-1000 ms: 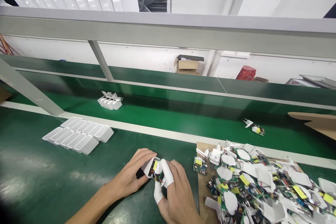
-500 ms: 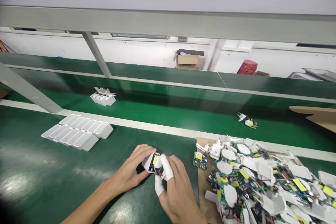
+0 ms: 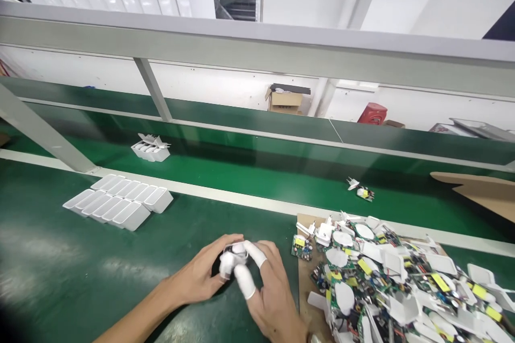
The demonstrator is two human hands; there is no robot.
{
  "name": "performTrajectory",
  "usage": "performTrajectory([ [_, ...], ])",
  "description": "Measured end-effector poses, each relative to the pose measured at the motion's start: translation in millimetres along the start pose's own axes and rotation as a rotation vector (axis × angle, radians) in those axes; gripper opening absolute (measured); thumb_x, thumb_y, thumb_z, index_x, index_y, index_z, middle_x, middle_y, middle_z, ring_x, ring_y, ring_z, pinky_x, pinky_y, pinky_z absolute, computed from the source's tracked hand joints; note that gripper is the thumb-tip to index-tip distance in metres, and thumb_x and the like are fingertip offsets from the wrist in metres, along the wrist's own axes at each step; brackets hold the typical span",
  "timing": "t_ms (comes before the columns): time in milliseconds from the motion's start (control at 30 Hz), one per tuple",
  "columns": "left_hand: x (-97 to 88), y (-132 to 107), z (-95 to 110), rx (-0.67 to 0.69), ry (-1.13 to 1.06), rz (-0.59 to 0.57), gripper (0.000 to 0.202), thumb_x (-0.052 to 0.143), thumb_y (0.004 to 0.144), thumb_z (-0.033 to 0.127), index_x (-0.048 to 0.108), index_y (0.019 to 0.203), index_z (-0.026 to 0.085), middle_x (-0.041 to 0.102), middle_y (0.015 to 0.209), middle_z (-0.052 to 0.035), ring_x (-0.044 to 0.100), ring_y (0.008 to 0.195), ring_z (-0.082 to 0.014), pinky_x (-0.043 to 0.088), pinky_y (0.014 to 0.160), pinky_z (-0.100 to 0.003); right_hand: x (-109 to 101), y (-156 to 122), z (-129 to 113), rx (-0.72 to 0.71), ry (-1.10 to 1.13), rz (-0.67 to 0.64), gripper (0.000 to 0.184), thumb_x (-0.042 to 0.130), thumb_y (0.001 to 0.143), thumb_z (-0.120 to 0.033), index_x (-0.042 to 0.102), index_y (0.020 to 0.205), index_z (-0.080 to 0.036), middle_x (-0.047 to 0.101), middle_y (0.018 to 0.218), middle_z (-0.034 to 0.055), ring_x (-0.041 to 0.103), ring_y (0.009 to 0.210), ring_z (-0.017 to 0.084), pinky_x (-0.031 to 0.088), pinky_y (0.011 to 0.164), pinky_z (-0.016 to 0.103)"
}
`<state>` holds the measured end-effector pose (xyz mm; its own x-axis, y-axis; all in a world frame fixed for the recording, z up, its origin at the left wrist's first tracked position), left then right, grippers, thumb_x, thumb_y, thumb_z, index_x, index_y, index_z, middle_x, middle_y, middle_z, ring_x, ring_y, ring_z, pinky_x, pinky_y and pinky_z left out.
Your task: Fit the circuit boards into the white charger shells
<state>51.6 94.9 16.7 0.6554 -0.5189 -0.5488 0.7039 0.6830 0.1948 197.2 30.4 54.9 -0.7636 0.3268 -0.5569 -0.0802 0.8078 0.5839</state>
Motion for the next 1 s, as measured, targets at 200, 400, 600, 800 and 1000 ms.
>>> performTrajectory([
  [200,-7.0,0.0,-6.7,-0.108,-0.305,-0.026,0.074,0.061,0.103,0.032,0.023,0.166,0.03,0.049,0.162,-0.0151,0.052,0.146,-0.0313,0.042,0.122,-0.057,17.7,-1.8,7.3,-0.032,-0.024,-0.106,0.04,0.057,0.103,-0.02,0.061,0.142,-0.026,0.064,0.147,0.0131,0.065,0.134,0.028,0.06,0.108,0.044],
  [400,-10.8,-2.7,-10.9,-0.145,-0.361,0.024,0.078,0.052,0.108,0.051,0.009,0.17,0.033,0.038,0.17,-0.0152,0.04,0.155,-0.0323,0.033,0.127,-0.061,23.0,4.1,-9.3,-0.17,-0.035,-0.093,0.038,0.047,0.105,-0.014,0.061,0.139,-0.023,0.073,0.125,0.0126,0.077,0.105,0.021,0.066,0.09,0.029],
  [600,-20.0,-2.2,3.8,0.062,-0.15,0.176,0.109,0.066,0.09,0.074,0.002,0.169,0.033,0.037,0.169,-0.0184,0.042,0.153,-0.0387,0.038,0.123,-0.063,16.7,3.5,-6.6,-0.163,-0.093,-0.059,0.039,0.045,0.1,-0.008,0.059,0.135,-0.02,0.07,0.126,0.0156,0.075,0.109,0.024,0.067,0.088,0.034],
  [800,-23.3,-1.6,-4.3,-0.013,-0.058,0.247,0.048,0.045,0.112,0.037,0.035,0.159,0.033,0.07,0.128,-0.0067,0.071,0.109,-0.02,0.058,0.1,-0.037,30.5,-0.8,0.9,-0.119,-0.152,-0.12,0.032,0.044,0.105,-0.012,0.059,0.132,-0.02,0.072,0.121,0.0144,0.077,0.095,0.024,0.067,0.077,0.033],
  [1000,-26.2,-0.8,-11.4,-0.066,-0.067,0.256,0.044,0.042,0.113,0.036,0.037,0.156,0.031,0.073,0.124,-0.0035,0.072,0.101,-0.0164,0.057,0.094,-0.03,35.4,-7.6,10.2,-0.068,-0.156,-0.154,0.025,0.045,0.107,-0.016,0.058,0.129,-0.02,0.071,0.124,0.0142,0.076,0.101,0.025,0.066,0.083,0.034],
])
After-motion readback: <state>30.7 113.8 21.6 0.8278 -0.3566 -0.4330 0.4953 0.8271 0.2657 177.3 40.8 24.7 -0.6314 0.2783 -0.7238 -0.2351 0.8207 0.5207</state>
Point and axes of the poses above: each hand's wrist, its own y-axis towards the middle knuckle, its own x-axis out of the palm, z = x × y, the point moved 9 cm from there along y, towards the middle knuckle
